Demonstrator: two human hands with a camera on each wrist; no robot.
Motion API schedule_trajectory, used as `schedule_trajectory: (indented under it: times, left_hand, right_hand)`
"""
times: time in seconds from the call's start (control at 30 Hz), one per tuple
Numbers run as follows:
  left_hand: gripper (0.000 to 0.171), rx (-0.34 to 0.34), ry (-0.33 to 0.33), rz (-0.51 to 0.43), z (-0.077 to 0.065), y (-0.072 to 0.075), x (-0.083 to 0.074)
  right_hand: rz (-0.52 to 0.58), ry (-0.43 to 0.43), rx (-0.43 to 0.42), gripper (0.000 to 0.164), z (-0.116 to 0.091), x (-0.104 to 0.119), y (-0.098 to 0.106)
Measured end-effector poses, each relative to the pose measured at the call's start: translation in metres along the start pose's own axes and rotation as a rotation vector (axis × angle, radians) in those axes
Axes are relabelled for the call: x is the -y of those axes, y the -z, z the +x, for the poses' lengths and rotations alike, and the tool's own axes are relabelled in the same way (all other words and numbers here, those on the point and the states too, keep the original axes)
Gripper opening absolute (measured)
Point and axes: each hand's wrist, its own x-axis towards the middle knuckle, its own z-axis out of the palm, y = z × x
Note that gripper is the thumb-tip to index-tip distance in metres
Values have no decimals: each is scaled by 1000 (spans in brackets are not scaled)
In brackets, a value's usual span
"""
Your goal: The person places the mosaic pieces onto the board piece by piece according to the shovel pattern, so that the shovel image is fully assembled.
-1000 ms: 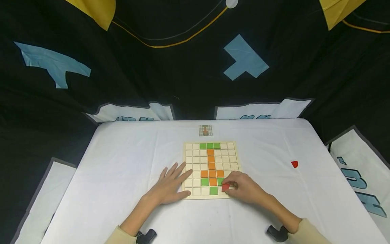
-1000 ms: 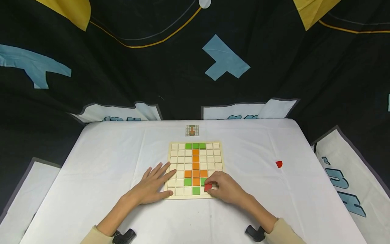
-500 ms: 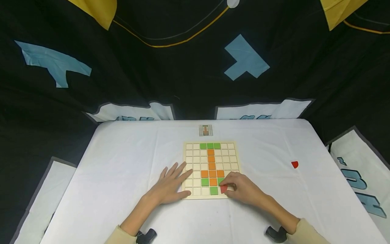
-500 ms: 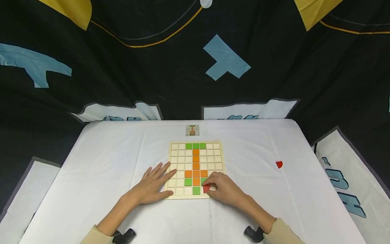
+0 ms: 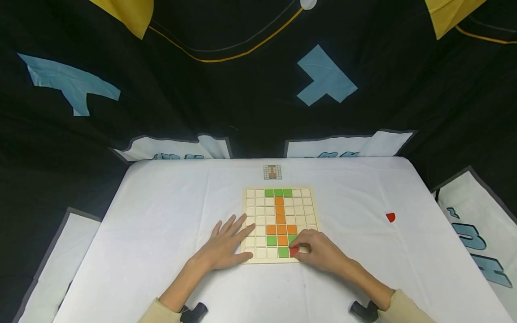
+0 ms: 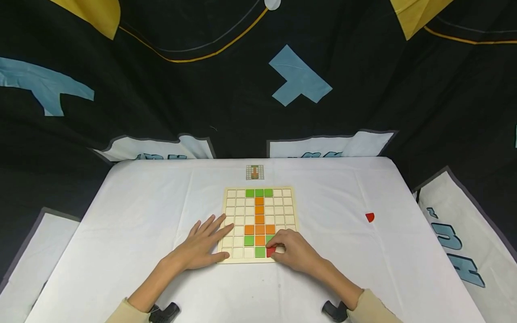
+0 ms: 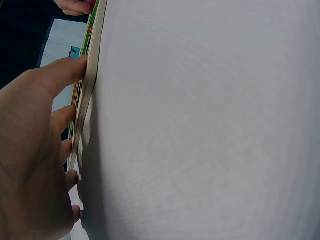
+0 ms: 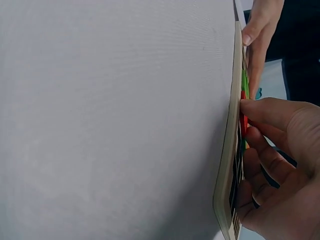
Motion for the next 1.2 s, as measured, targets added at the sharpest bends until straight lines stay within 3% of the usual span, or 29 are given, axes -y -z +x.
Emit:
schedule_trajectory:
  times: [0.63, 0.93, 1.2]
  left_hand:
    - [73, 10, 0, 9, 1, 1, 0]
    - [73, 9, 4, 9, 1, 2, -1]
    - [74, 12, 8, -1, 1, 0, -1]
  right_hand:
    - [32, 32, 9, 19, 1, 1, 1]
    - [48, 82, -35, 20, 1, 0, -3]
    - [30, 2, -41, 18, -3, -1, 2]
